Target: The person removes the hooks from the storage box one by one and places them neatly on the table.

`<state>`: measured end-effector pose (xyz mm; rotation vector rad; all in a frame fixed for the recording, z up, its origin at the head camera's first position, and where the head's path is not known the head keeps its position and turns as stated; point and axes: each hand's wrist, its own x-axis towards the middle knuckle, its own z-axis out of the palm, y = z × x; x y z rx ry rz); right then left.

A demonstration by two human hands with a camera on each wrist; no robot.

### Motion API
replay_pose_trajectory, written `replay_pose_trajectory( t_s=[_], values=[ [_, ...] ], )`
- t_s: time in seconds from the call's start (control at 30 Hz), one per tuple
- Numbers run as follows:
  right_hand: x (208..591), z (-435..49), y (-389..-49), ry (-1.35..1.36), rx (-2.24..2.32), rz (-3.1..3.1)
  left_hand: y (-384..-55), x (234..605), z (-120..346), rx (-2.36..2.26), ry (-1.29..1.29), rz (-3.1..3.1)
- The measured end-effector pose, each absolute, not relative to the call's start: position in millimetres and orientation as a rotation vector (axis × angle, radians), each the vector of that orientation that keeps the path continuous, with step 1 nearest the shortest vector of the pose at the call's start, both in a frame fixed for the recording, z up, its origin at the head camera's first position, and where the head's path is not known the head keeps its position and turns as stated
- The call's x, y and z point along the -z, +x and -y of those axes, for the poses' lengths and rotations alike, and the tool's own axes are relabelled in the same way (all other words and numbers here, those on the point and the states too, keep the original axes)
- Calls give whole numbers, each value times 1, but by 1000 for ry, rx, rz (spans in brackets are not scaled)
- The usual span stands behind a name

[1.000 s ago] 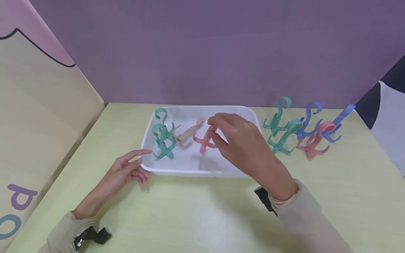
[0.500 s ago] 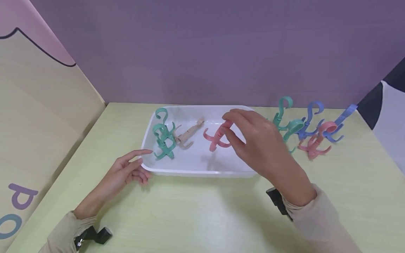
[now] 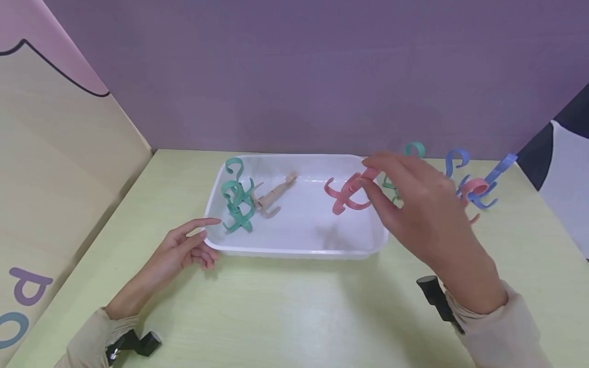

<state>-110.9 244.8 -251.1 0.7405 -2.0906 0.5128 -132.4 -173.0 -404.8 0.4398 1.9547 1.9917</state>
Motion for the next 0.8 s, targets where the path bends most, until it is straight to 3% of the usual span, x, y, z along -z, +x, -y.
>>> replay_pose_trajectory(
  t_s=[0.37, 0.8],
  values=[
    [236, -286, -104, 542, -615, 2095, -134, 406, 173, -1979, 439, -1963],
    [243, -323, -123, 311, -598, 2098, -130, 404, 175, -1983, 424, -1979]
  ],
)
